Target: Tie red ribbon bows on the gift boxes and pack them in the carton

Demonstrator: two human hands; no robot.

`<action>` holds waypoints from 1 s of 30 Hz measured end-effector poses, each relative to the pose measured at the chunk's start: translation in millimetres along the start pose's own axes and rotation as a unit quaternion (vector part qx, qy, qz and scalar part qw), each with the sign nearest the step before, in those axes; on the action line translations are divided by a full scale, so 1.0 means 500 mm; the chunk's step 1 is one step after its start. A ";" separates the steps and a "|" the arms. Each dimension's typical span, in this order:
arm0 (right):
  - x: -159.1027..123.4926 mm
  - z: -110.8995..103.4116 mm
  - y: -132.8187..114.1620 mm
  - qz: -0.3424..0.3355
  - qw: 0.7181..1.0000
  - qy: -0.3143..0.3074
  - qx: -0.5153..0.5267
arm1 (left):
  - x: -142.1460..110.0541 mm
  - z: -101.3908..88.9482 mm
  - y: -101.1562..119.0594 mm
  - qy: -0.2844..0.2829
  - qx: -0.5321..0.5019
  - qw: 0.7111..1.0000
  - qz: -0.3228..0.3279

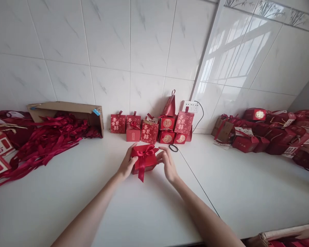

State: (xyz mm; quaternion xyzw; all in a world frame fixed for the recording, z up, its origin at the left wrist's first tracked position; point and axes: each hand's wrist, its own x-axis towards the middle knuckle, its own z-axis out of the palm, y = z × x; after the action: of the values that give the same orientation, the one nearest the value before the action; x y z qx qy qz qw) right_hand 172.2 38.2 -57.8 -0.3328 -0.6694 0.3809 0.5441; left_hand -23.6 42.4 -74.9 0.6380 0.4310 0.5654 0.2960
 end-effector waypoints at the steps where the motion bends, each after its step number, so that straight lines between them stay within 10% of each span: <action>1: 0.005 -0.007 -0.008 0.015 1.000 0.006 0.016 | -0.004 -0.004 0.007 -0.035 0.010 0.999 0.015; 8: 0.013 -0.015 -0.045 0.026 0.999 -0.035 -0.031 | -0.021 -0.007 0.047 -0.056 0.103 0.986 0.116; 15: 0.018 -0.033 -0.050 0.137 0.978 -0.153 -0.023 | -0.023 -0.008 0.054 -0.021 0.053 0.996 0.067; 22: 0.016 -0.070 -0.081 0.289 0.906 -0.308 0.023 | -0.033 0.007 0.075 -0.006 0.072 0.996 0.050; 30: 0.015 -0.095 -0.078 0.280 0.846 -0.447 -0.074 | -0.030 0.014 0.075 0.007 0.081 0.995 0.052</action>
State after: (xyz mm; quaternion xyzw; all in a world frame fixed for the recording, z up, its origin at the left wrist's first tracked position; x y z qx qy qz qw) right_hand 216.2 32.5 -14.5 -0.3385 -0.7449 0.5741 0.0301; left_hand -8.4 12.6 -50.7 0.6778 0.4436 0.5474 0.2101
